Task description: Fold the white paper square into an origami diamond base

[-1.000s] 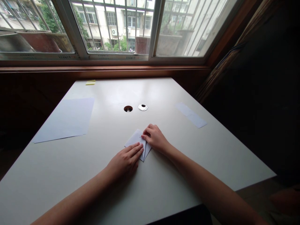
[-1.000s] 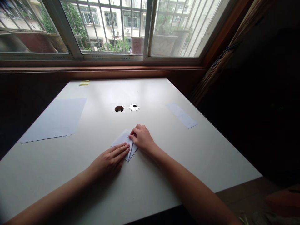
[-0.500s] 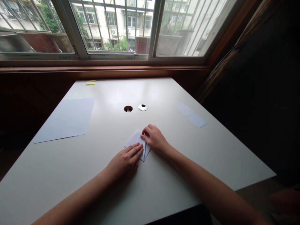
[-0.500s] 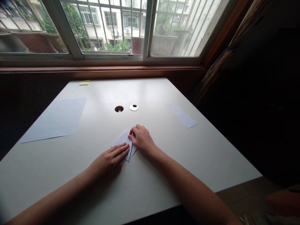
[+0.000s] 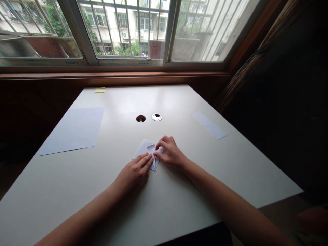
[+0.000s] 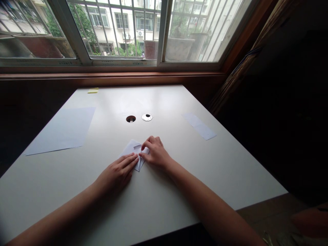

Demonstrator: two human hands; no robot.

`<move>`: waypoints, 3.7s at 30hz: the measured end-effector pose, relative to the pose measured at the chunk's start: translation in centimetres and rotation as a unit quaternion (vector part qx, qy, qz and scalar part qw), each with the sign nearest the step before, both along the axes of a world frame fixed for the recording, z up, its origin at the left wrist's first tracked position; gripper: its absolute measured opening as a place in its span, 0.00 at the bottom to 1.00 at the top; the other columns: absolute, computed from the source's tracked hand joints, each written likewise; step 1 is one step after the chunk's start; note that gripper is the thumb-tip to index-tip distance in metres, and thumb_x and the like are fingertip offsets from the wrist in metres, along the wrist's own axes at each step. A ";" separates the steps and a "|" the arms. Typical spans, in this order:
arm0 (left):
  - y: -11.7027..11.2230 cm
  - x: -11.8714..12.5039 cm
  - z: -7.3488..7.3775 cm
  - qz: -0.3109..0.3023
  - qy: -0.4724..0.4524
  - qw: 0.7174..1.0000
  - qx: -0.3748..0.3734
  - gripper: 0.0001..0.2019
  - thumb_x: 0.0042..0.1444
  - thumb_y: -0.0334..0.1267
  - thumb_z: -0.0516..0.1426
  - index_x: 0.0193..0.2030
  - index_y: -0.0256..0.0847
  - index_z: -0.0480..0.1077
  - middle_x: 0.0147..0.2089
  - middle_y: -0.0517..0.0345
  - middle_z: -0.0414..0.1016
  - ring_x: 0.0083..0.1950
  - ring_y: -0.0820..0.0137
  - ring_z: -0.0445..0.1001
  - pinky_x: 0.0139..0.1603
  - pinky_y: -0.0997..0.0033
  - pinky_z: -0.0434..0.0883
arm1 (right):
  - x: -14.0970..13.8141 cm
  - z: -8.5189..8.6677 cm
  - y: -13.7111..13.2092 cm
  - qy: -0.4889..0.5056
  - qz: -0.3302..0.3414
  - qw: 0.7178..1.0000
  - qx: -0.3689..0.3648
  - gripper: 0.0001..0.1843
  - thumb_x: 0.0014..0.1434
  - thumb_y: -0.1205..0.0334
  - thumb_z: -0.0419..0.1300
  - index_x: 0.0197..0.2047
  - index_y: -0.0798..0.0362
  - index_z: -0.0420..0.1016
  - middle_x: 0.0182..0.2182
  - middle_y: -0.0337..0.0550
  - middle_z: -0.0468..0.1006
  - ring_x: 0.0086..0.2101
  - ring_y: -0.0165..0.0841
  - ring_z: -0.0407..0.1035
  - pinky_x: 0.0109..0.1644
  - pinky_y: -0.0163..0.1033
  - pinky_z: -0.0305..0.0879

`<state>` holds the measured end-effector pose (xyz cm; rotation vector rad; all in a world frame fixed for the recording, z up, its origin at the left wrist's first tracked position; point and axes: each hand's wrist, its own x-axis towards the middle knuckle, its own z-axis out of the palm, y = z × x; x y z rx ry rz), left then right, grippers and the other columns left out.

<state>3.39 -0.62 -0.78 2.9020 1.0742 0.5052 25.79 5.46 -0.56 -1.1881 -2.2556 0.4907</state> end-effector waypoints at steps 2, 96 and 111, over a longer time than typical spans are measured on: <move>0.1 -0.1 -0.1 -0.003 -0.009 1.000 0.000 0.23 0.63 0.29 0.51 0.65 0.30 0.64 0.64 0.42 0.69 0.66 0.56 0.66 0.65 0.54 0.71 | 0.0 0.0 -0.2 0.002 0.021 1.000 0.006 0.09 0.57 0.55 0.67 0.37 0.48 0.76 0.40 0.45 0.72 0.45 0.39 0.61 0.53 0.46 0.60; 1.4 -1.1 -0.7 -0.134 -0.075 0.987 -0.050 0.20 0.66 0.29 0.51 0.64 0.39 0.65 0.61 0.50 0.72 0.60 0.64 0.70 0.60 0.63 0.74 | 1.8 0.2 0.6 0.000 0.038 0.997 -0.062 0.05 0.59 0.58 0.66 0.37 0.49 0.76 0.41 0.44 0.71 0.44 0.37 0.65 0.50 0.44 0.65; 1.3 -1.1 -0.5 -0.130 -0.070 0.988 -0.054 0.20 0.65 0.28 0.51 0.64 0.39 0.66 0.61 0.48 0.72 0.60 0.63 0.69 0.61 0.61 0.74 | 2.0 -0.1 1.0 -0.005 -0.018 0.999 -0.035 0.05 0.64 0.61 0.60 0.36 0.52 0.71 0.36 0.43 0.71 0.39 0.35 0.65 0.46 0.42 0.63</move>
